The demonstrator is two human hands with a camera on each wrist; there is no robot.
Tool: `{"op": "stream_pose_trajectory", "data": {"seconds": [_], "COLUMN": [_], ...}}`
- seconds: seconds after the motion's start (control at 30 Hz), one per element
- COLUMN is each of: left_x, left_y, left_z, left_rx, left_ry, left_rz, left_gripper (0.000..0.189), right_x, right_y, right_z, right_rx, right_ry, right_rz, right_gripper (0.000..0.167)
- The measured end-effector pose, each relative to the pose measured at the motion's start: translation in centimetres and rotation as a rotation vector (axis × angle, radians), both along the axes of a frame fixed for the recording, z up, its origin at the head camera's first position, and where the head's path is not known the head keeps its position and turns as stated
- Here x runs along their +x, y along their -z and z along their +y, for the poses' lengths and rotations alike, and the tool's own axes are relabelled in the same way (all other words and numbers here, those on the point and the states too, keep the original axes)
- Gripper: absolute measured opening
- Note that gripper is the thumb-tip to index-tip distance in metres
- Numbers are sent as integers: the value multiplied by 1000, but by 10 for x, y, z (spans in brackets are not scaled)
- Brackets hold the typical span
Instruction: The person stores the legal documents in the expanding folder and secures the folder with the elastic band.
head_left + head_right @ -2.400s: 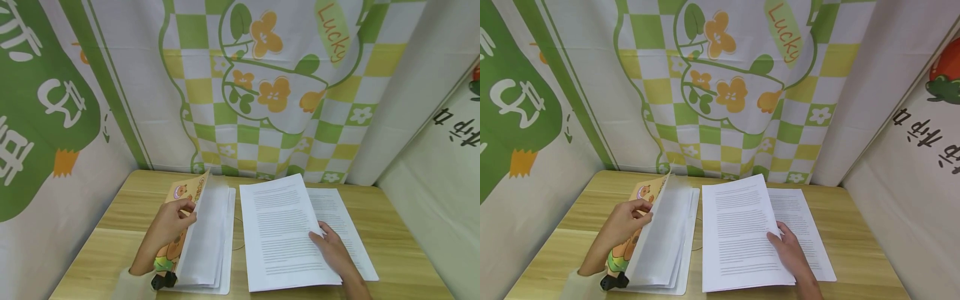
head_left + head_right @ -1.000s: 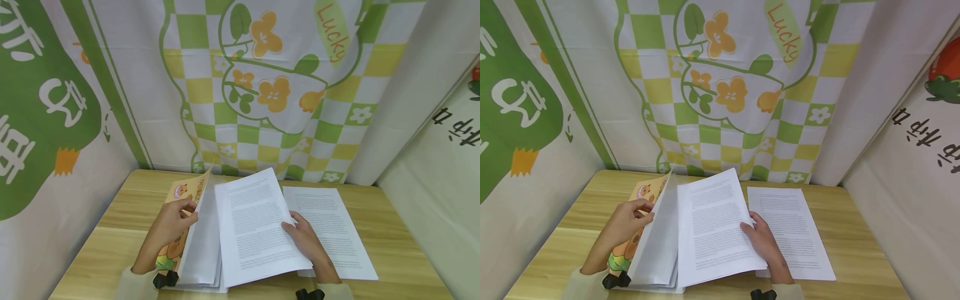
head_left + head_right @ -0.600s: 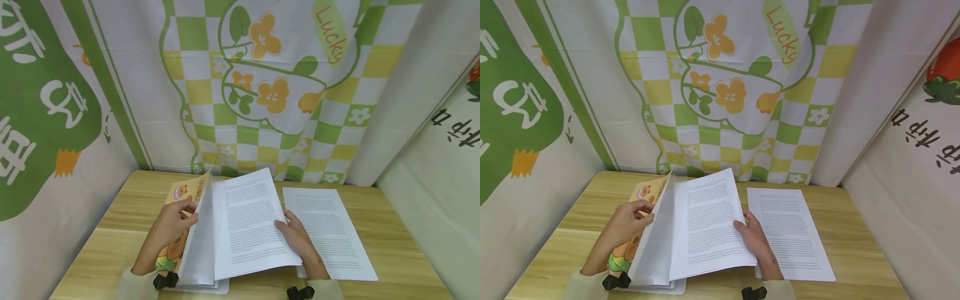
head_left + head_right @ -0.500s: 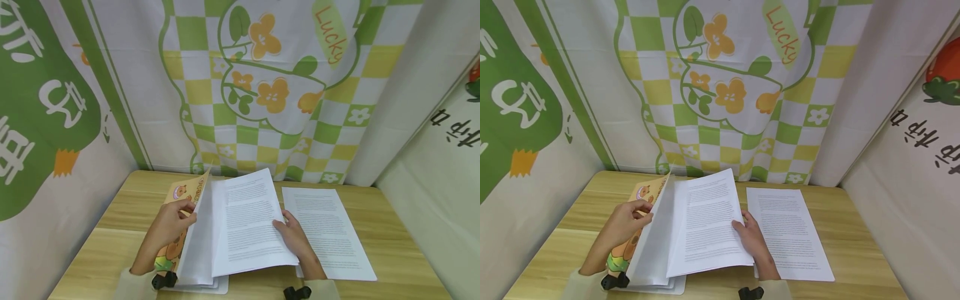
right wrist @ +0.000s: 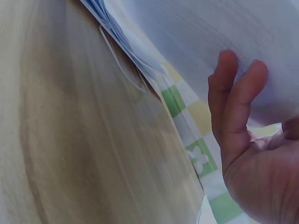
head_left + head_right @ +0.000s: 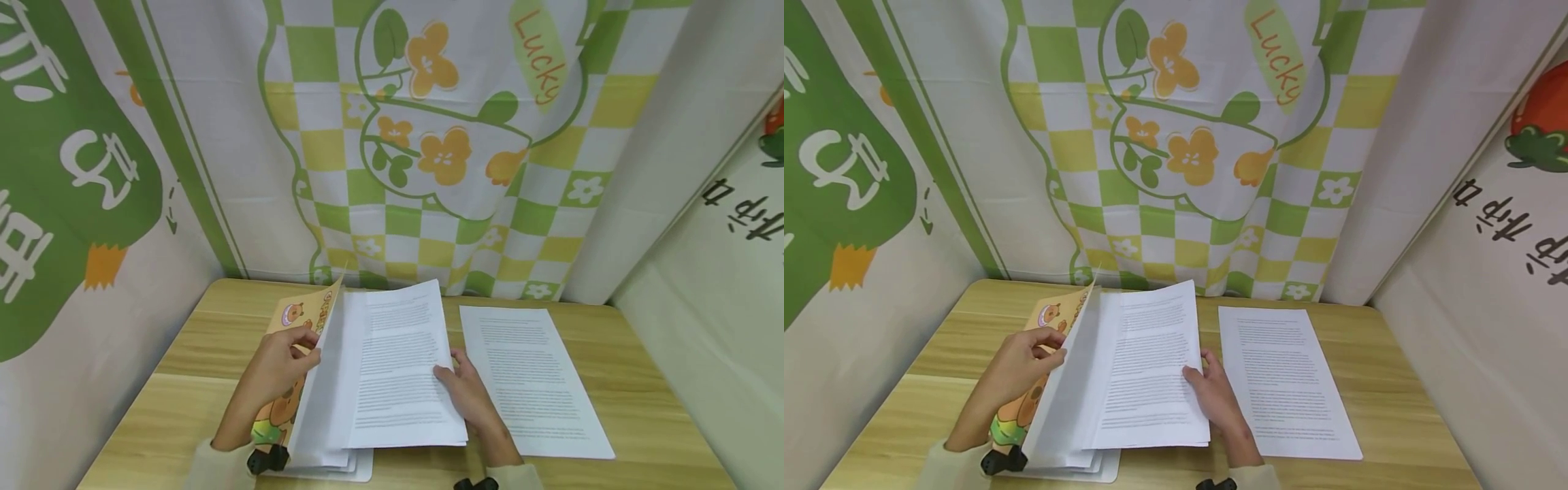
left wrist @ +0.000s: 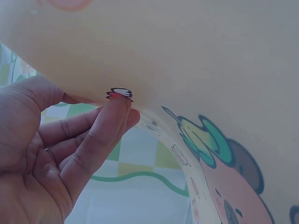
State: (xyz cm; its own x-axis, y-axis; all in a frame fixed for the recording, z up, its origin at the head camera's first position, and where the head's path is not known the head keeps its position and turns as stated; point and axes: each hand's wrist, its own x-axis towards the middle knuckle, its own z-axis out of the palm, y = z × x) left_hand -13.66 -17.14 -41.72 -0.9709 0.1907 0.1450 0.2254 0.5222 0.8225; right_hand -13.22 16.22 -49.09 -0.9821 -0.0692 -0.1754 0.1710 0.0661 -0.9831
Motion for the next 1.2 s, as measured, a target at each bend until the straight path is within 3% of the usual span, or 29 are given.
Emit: {"op": "stream_pose_trajectory", "data": {"seconds": [0.2, 0.43, 0.9, 1.2], "left_x": [0, -1, -2, -3], "left_y": [0, 0, 2, 4], "left_z": [0, 1, 2, 2], "left_rx": [1, -6, -23, -20], "left_ry": [-1, -5, -7, -5], "left_rz": [5, -2, -17, -27], "left_gripper": [9, 10, 11, 12], "right_x": [3, 6, 10, 11], "right_y": [-1, -1, 1, 3], "right_z": [-3, -13, -26, -30], "right_rx": [-19, -7, 28, -13], "right_ry": [-49, -19, -41, -21], "right_rz": [29, 40, 134, 71], "right_gripper": [44, 43, 46, 36]}}
